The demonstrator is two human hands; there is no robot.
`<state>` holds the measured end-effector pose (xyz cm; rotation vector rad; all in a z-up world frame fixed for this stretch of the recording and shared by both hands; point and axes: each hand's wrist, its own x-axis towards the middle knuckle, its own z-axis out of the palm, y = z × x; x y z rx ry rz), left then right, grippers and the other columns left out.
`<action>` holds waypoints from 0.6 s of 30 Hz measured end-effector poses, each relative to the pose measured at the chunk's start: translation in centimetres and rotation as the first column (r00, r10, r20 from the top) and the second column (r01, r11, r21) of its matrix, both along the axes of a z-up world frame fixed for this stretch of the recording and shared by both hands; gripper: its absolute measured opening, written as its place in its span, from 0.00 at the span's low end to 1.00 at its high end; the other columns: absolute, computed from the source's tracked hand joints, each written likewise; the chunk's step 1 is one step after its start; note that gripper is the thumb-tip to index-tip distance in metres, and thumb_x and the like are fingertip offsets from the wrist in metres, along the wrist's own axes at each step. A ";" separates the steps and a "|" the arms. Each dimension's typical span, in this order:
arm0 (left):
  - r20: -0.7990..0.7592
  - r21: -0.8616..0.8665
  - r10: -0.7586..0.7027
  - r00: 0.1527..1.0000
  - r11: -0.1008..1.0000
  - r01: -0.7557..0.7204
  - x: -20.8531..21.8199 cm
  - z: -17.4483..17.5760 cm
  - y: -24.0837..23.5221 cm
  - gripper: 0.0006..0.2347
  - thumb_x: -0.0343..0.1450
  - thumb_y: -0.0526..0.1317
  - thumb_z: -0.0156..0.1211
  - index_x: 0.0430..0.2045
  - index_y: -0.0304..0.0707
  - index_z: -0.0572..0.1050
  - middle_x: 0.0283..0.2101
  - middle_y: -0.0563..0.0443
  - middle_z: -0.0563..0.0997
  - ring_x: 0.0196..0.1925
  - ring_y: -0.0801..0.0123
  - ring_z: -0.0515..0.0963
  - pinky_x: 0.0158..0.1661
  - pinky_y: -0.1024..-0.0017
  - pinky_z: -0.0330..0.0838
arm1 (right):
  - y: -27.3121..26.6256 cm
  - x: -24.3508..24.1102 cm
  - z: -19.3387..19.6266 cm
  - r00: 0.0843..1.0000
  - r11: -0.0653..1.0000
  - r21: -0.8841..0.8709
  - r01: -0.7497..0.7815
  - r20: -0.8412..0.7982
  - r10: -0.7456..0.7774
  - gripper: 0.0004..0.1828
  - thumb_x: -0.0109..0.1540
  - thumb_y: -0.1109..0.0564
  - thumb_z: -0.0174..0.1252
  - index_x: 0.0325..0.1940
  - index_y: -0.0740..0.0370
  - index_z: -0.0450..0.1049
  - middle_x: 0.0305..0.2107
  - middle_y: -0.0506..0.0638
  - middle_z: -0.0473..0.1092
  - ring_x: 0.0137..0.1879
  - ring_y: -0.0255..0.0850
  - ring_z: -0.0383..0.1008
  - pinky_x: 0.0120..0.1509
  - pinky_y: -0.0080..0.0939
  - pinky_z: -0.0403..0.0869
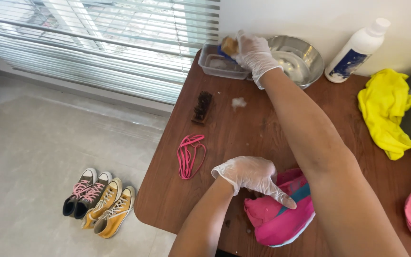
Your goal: The person scrubs the sole and upper parts of a pink and blue sneaker using a brush and a cleaning solution. They dip the brush into a metal bowl of water and continue scrubbing different sections of the shoe.
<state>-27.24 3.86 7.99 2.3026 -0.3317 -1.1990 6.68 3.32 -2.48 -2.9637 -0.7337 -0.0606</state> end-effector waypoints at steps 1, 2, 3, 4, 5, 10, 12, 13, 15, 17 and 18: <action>0.003 0.001 -0.008 1.000 1.000 0.008 0.2 -0.5 -0.1 0.32 0.43 0.68 0.52 0.19 0.34 0.61 0.24 0.49 0.67 0.31 0.59 0.71 0.40 0.59 0.69 | -0.6 -1.4 1.4 1.000 1.000 0.001 0.008 0.003 -0.008 0.27 0.70 0.37 0.55 0.55 0.64 0.66 0.37 0.58 0.77 0.39 0.56 0.79 0.44 0.56 0.77; 0.019 -0.024 -0.036 0.999 0.999 0.037 0.4 -0.9 -0.3 0.31 0.44 0.68 0.52 0.18 0.34 0.65 0.22 0.50 0.67 0.29 0.60 0.71 0.37 0.62 0.66 | -1.3 -2.8 2.8 0.987 0.941 0.315 0.124 -0.136 -0.085 0.19 0.65 0.47 0.58 0.53 0.59 0.67 0.38 0.53 0.76 0.42 0.48 0.77 0.49 0.48 0.76; 0.029 -0.052 -0.065 0.997 0.996 0.067 0.4 -1.5 -0.6 0.31 0.44 0.68 0.53 0.17 0.34 0.68 0.20 0.51 0.67 0.27 0.61 0.70 0.35 0.65 0.64 | -2.1 -4.5 4.0 0.949 0.773 0.574 0.268 -0.295 -0.110 0.17 0.60 0.56 0.62 0.51 0.55 0.68 0.39 0.49 0.74 0.44 0.41 0.74 0.53 0.40 0.74; 0.026 -0.054 -0.074 0.997 0.996 0.075 0.4 -2.2 -0.7 0.31 0.44 0.68 0.53 0.17 0.34 0.68 0.20 0.51 0.67 0.27 0.61 0.70 0.35 0.65 0.64 | -3.0 -4.2 3.7 0.947 0.772 0.572 0.277 -0.298 -0.119 0.17 0.60 0.56 0.62 0.51 0.55 0.68 0.39 0.49 0.74 0.44 0.41 0.74 0.53 0.40 0.74; 0.048 -0.079 -0.078 0.996 0.994 0.081 0.6 -2.8 -0.7 0.30 0.45 0.68 0.54 0.15 0.37 0.67 0.18 0.53 0.65 0.25 0.63 0.67 0.32 0.66 0.60 | -3.9 -3.8 3.8 0.954 0.699 0.660 0.275 -0.277 -0.114 0.17 0.61 0.57 0.65 0.51 0.54 0.67 0.40 0.48 0.74 0.45 0.40 0.73 0.54 0.41 0.74; -0.050 -0.196 -0.045 0.998 0.980 0.034 1.5 -4.9 -0.9 0.27 0.46 0.64 0.60 0.22 0.39 0.73 0.26 0.51 0.78 0.28 0.67 0.77 0.31 0.74 0.71 | -9.1 -4.4 5.0 0.934 0.419 0.837 0.352 -0.341 -0.105 0.17 0.62 0.56 0.67 0.52 0.53 0.69 0.41 0.46 0.79 0.43 0.36 0.80 0.45 0.36 0.84; -0.174 -0.280 0.029 0.984 0.957 -0.077 1.8 -5.5 -1.1 0.30 0.49 0.58 0.65 0.38 0.34 0.79 0.42 0.47 0.83 0.44 0.63 0.81 0.39 0.73 0.80 | -11.8 -5.0 4.7 0.960 0.153 0.958 0.242 -0.259 0.104 0.11 0.64 0.62 0.64 0.46 0.59 0.69 0.41 0.49 0.77 0.46 0.39 0.85 0.49 0.40 0.91; -0.190 -0.273 0.007 0.982 0.960 -0.060 1.8 -6.0 -1.1 0.30 0.49 0.58 0.65 0.38 0.34 0.79 0.42 0.47 0.83 0.44 0.63 0.81 0.39 0.73 0.80 | -13.4 -5.6 4.4 0.958 0.141 0.955 0.261 -0.274 0.083 0.11 0.64 0.62 0.64 0.46 0.59 0.69 0.41 0.49 0.77 0.46 0.39 0.85 0.49 0.40 0.91; -0.173 -0.362 0.019 0.985 0.928 -0.081 2.4 -6.9 -1.2 0.18 0.58 0.53 0.67 0.29 0.37 0.79 0.33 0.50 0.83 0.35 0.69 0.82 0.38 0.75 0.80 | -16.7 -6.2 4.4 0.953 0.034 0.969 0.245 -0.247 0.178 0.17 0.64 0.64 0.64 0.51 0.58 0.64 0.41 0.56 0.74 0.45 0.43 0.87 0.48 0.39 0.94; -0.208 -0.410 0.047 0.977 0.903 -0.130 1.9 -6.9 -1.1 0.15 0.60 0.49 0.67 0.29 0.37 0.79 0.34 0.51 0.83 0.35 0.70 0.81 0.37 0.76 0.78 | -20.3 -10.0 4.5 0.976 0.153 0.984 0.090 -0.118 0.182 0.18 0.66 0.66 0.61 0.56 0.60 0.62 0.45 0.55 0.73 0.51 0.42 0.82 0.54 0.38 0.88; -0.247 -0.455 0.092 0.965 0.868 -0.199 1.7 -6.8 -1.0 0.12 0.63 0.46 0.67 0.30 0.38 0.78 0.34 0.52 0.83 0.36 0.71 0.81 0.36 0.77 0.76 | -21.9 -11.8 4.7 0.976 0.274 0.959 -0.068 0.007 0.219 0.20 0.67 0.67 0.58 0.61 0.63 0.60 0.50 0.54 0.71 0.57 0.41 0.77 0.61 0.38 0.82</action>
